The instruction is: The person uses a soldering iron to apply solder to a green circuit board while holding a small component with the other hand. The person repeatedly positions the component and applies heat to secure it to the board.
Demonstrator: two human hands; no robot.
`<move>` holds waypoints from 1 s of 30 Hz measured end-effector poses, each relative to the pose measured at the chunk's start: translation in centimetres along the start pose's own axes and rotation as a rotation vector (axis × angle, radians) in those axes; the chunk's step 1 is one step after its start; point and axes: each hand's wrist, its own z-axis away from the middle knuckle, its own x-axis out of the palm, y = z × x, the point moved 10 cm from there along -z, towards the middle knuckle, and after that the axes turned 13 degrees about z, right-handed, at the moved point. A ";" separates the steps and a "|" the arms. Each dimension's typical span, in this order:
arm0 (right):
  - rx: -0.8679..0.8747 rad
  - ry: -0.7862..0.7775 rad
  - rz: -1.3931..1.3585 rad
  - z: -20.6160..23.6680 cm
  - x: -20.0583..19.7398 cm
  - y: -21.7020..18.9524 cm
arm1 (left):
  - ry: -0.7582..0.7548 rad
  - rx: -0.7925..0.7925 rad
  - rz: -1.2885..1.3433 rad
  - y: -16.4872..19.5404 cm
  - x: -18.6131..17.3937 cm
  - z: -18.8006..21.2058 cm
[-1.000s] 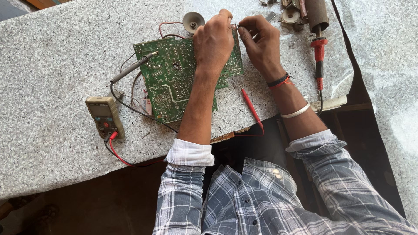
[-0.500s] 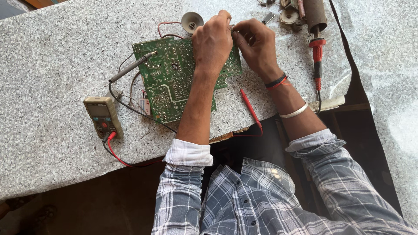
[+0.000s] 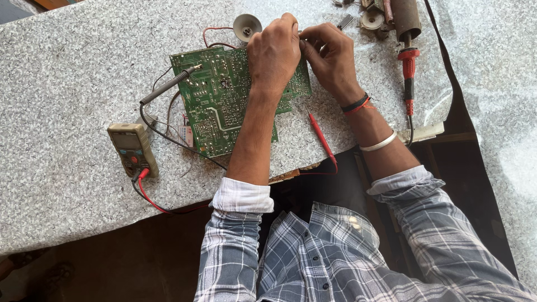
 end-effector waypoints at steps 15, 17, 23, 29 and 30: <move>0.056 0.107 -0.074 0.0 -1.0 1.4 | 0.016 0.014 0.010 0.5 -0.3 -0.1; 0.055 0.134 -0.079 0.0 -1.4 1.6 | 0.011 0.006 0.018 0.7 -0.3 -0.2; 0.064 0.138 -0.113 0.1 -1.7 1.6 | -0.006 0.002 -0.006 1.1 -0.3 -0.2; 0.054 0.127 -0.093 -0.1 -1.6 1.7 | -0.043 -0.016 -0.006 0.5 0.5 -0.4; 0.049 0.123 -0.085 -0.1 -1.6 1.7 | -0.055 -0.024 0.001 0.3 0.8 -0.4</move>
